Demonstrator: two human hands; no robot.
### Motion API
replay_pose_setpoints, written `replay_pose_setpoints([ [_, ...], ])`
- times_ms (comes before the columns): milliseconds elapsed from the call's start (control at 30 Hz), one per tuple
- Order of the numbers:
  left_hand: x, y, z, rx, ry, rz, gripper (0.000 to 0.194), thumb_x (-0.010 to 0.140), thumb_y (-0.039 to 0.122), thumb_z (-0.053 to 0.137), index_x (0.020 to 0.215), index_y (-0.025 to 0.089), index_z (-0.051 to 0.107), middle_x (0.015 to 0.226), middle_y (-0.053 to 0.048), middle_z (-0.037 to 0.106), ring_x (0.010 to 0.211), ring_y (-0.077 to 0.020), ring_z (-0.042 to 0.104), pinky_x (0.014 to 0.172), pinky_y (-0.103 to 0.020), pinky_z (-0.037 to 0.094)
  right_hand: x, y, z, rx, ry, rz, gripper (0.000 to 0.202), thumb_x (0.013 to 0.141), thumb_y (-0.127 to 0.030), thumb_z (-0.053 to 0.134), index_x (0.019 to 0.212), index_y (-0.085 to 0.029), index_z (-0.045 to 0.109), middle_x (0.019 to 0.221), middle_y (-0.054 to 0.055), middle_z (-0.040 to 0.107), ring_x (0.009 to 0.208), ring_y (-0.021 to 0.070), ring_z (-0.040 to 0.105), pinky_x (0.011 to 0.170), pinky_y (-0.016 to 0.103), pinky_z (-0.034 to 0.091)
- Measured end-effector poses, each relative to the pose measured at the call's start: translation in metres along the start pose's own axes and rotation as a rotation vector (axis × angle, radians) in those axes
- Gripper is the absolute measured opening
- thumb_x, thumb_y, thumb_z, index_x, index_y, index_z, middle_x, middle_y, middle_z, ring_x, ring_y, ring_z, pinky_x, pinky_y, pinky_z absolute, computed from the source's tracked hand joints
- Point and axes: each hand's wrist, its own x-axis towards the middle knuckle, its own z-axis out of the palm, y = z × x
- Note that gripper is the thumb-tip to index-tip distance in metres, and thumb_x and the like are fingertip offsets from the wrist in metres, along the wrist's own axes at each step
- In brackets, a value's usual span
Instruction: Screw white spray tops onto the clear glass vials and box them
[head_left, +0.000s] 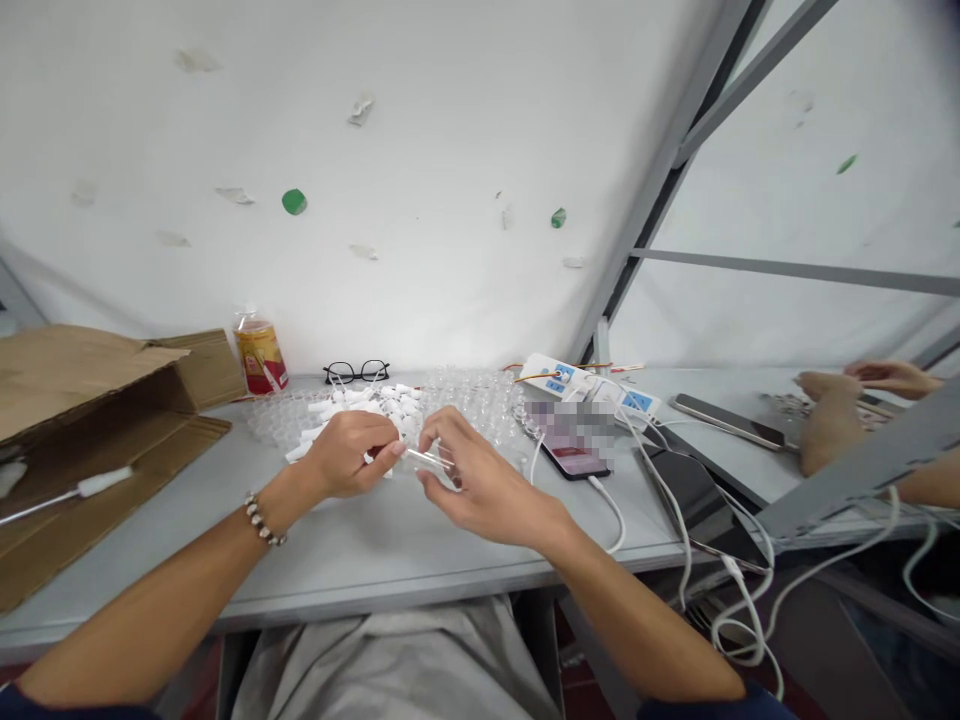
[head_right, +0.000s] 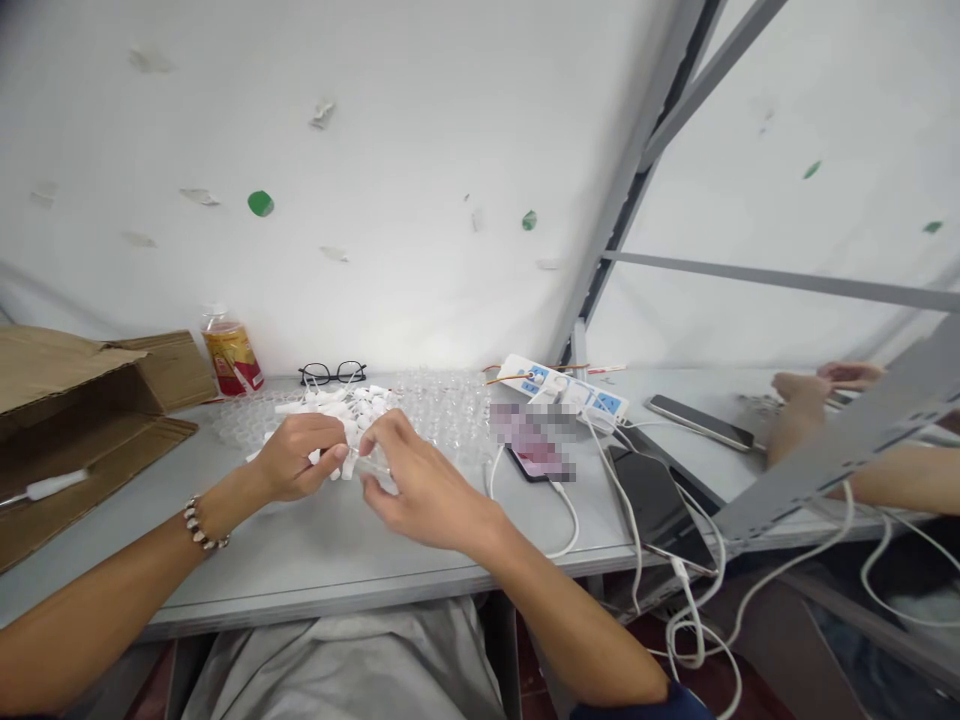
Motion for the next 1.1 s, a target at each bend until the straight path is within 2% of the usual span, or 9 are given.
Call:
replay_pose_setpoints([
  [67,0.000,0.000,-0.001,0.019,-0.007,-0.014,0.039,0.095,0.027,0.035,0.058,0.019,0.041,0.050,0.002,0.042,0.047,-0.0124,0.036,0.050,-0.026,0.030,-0.003,0.006,-0.012,0.063,0.049,-0.004,0.016,0.085,-0.017,0.054,0.098,-0.023,0.046,0.101,0.002,0.050,0.061,0.0080,0.045,0.057,0.024,0.043],
  [133,-0.002,-0.003,-0.002,0.031,-0.003,-0.040,0.038,0.095,0.026,0.035,0.058,0.019,0.041,0.051,0.002,0.042,0.048,-0.0123,0.035,0.050,-0.026,0.030,-0.007,0.015,-0.026,0.069,0.150,0.021,0.013,0.084,-0.020,0.059,0.093,-0.022,0.050,0.097,0.002,0.053,0.060,0.0080,0.046,0.055,0.023,0.042],
  [267,-0.006,-0.007,-0.001,0.041,-0.007,-0.082,0.039,0.095,0.026,0.036,0.057,0.019,0.039,0.050,0.002,0.042,0.047,-0.0120,0.035,0.050,-0.025,0.030,-0.023,0.035,-0.054,-0.005,0.302,0.209,0.024,0.080,-0.034,0.068,0.096,-0.023,0.055,0.076,-0.001,0.056,0.055,0.0096,0.045,0.053,0.024,0.042],
  [400,-0.007,-0.009,0.003,0.039,-0.019,-0.103,0.039,0.094,0.026,0.037,0.056,0.019,0.037,0.049,0.003,0.040,0.046,-0.0117,0.034,0.049,-0.025,0.031,-0.041,0.048,-0.077,-0.097,0.285,0.348,0.027,0.079,-0.037,0.067,0.099,-0.023,0.055,0.067,-0.003,0.055,0.054,0.0121,0.051,0.051,0.024,0.043],
  [500,-0.007,-0.009,0.003,0.054,-0.030,-0.118,0.039,0.094,0.026,0.038,0.056,0.019,0.035,0.050,0.003,0.039,0.047,-0.0117,0.033,0.050,-0.025,0.030,-0.050,0.052,-0.085,-0.146,0.214,0.374,0.026,0.079,-0.037,0.066,0.097,-0.022,0.055,0.068,-0.002,0.056,0.055,0.0128,0.053,0.051,0.025,0.044],
  [633,-0.007,-0.010,0.003,0.065,-0.050,-0.133,0.040,0.095,0.027,0.038,0.055,0.019,0.037,0.050,0.002,0.039,0.047,-0.0116,0.033,0.050,-0.026,0.030,-0.052,0.057,-0.085,-0.192,0.000,0.376,0.022,0.073,-0.034,0.068,0.084,-0.022,0.054,0.067,-0.003,0.055,0.056,0.0124,0.052,0.053,0.025,0.042],
  [700,-0.007,-0.010,0.003,0.067,-0.057,-0.140,0.040,0.095,0.027,0.038,0.055,0.019,0.037,0.050,0.002,0.039,0.047,-0.0113,0.034,0.050,-0.025,0.030,-0.050,0.061,-0.080,-0.184,-0.063,0.384,0.021,0.071,-0.032,0.069,0.081,-0.021,0.054,0.068,-0.003,0.055,0.057,0.0123,0.051,0.055,0.024,0.041],
  [933,-0.005,-0.007,0.004,0.078,-0.049,-0.149,0.041,0.093,0.026,0.040,0.053,0.018,0.039,0.047,0.003,0.038,0.045,-0.0100,0.033,0.049,-0.024,0.028,-0.042,0.074,-0.062,-0.167,0.009,0.474,0.022,0.069,-0.029,0.067,0.083,-0.020,0.052,0.064,-0.004,0.054,0.053,0.0117,0.048,0.053,0.024,0.036],
  [1100,-0.004,-0.006,0.004,0.103,-0.019,-0.127,0.041,0.092,0.024,0.042,0.052,0.018,0.039,0.046,0.004,0.038,0.044,-0.0092,0.032,0.047,-0.023,0.026,-0.041,0.081,-0.058,-0.168,0.104,0.465,0.025,0.068,-0.030,0.067,0.086,-0.019,0.054,0.080,0.000,0.060,0.056,0.0106,0.051,0.056,0.025,0.040],
])
